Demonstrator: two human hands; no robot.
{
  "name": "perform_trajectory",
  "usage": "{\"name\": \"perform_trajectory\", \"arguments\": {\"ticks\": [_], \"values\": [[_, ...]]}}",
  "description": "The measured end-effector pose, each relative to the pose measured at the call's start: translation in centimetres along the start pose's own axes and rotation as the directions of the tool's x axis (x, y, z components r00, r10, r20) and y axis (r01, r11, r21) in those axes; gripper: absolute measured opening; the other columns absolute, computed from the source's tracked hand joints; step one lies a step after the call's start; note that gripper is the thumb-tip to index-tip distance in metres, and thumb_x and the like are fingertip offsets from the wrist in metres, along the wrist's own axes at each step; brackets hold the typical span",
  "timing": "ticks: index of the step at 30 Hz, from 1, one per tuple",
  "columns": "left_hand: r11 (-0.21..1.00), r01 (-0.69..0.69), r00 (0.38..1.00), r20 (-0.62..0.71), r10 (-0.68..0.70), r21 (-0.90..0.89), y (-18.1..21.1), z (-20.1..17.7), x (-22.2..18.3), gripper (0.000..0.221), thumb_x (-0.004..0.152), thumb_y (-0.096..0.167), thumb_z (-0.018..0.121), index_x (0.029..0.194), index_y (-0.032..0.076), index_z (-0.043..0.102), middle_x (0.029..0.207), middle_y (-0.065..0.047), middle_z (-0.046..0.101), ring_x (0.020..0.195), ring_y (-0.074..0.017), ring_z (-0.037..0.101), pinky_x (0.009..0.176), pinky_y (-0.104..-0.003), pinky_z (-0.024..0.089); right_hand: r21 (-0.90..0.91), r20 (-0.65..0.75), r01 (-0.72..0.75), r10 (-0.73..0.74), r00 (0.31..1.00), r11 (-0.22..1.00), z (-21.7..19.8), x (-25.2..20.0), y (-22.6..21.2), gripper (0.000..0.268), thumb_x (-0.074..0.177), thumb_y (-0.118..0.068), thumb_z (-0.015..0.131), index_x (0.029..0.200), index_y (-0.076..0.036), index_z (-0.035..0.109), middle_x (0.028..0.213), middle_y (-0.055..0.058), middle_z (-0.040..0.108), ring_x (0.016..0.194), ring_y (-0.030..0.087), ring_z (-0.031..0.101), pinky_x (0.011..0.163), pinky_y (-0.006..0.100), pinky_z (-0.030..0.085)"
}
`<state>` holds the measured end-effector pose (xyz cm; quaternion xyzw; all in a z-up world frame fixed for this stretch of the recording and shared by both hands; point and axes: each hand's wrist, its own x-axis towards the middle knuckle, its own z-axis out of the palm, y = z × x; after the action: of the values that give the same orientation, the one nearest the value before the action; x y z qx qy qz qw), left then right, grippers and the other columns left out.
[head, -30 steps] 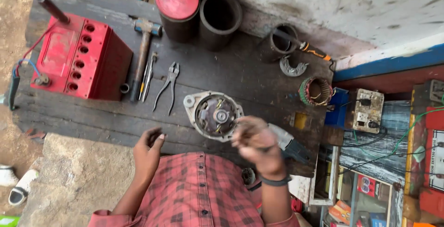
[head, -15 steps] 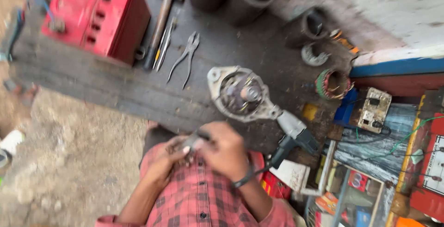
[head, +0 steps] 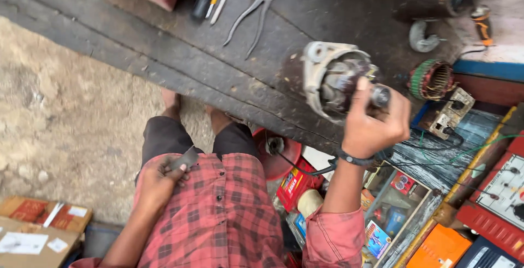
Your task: The recorder is repairing and testing an alternator/starter motor assembly using a battery and wires on a workshop workbench.
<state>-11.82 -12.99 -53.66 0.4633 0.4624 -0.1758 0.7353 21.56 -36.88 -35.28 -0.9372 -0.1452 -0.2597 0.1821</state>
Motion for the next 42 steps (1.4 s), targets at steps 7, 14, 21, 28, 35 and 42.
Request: {"name": "perform_trajectory", "arguments": {"ticks": [7,14,21,28,35,42], "values": [[0.992,0.122,0.991,-0.047,-0.122,-0.014,2.3,-3.1,-0.4,0.021,0.096,-0.001,0.058,0.115,-0.003,0.067,0.088,-0.009,0.073,0.072,-0.0136,0.066,0.064,-0.027,0.052,0.048,-0.023,-0.104,0.106,0.994,0.993,0.6,-1.5,-0.5,0.022,0.106,-0.01,0.082,0.114,0.005,0.068,0.111,0.011,0.067,0.091,0.018,0.074,0.075,0.033,0.062],[0.986,0.153,0.987,-0.044,-0.156,-0.069,2.6,-4.5,1.0,0.02,0.097,0.0,0.058,0.116,-0.002,0.066,0.09,-0.01,0.071,0.073,-0.0142,0.065,0.062,-0.027,0.052,0.325,0.168,-0.203,0.155,0.973,0.924,-1.7,-3.7,1.1,0.022,0.119,-0.005,0.071,0.131,0.01,0.061,0.123,0.011,0.066,0.102,0.015,0.07,0.089,0.027,0.059],[0.977,0.185,0.981,-0.045,-0.19,-0.103,2.6,-5.4,2.0,0.021,0.098,0.001,0.057,0.116,-0.003,0.065,0.092,-0.011,0.072,0.074,-0.0149,0.065,0.061,-0.027,0.051,0.574,0.212,-0.443,0.398,0.893,0.689,-1.9,-1.8,-2.1,0.03,0.099,-0.003,0.072,0.127,0.001,0.062,0.118,0.011,0.073,0.087,0.011,0.064,0.069,0.023,0.049],[0.975,0.204,0.973,-0.094,-0.212,-0.088,2.6,-6.0,1.8,0.02,0.099,0.002,0.057,0.116,-0.003,0.065,0.092,-0.012,0.072,0.074,-0.0161,0.066,0.061,-0.028,0.052,0.374,0.055,-0.272,0.271,0.961,0.887,1.3,-2.7,2.9,0.021,0.112,-0.004,0.08,0.121,0.005,0.064,0.108,0.01,0.071,0.092,0.014,0.065,0.084,0.027,0.054],[0.966,0.192,0.972,-0.103,-0.212,-0.174,3.0,-7.2,2.4,0.02,0.098,0.002,0.057,0.116,-0.003,0.064,0.093,-0.012,0.072,0.074,-0.0173,0.067,0.061,-0.03,0.053,0.24,-0.055,-0.406,0.43,0.901,0.882,-2.5,0.9,-1.6,0.034,0.096,-0.022,0.086,0.107,0.002,0.065,0.101,0.012,0.066,0.077,0.017,0.057,0.065,0.03,0.047],[0.975,0.139,0.987,-0.051,-0.15,-0.172,4.1,-8.4,4.1,0.021,0.098,0.004,0.057,0.117,-0.004,0.062,0.091,-0.013,0.073,0.072,-0.0176,0.067,0.061,-0.029,0.054,0.755,0.641,-0.484,0.344,0.686,-0.442,-10.1,-1.7,-9.9,0.088,0.104,-0.07,0.039,0.14,0.009,0.052,0.131,0.02,0.06,0.104,0.027,0.055,0.085,0.038,0.047]]}}
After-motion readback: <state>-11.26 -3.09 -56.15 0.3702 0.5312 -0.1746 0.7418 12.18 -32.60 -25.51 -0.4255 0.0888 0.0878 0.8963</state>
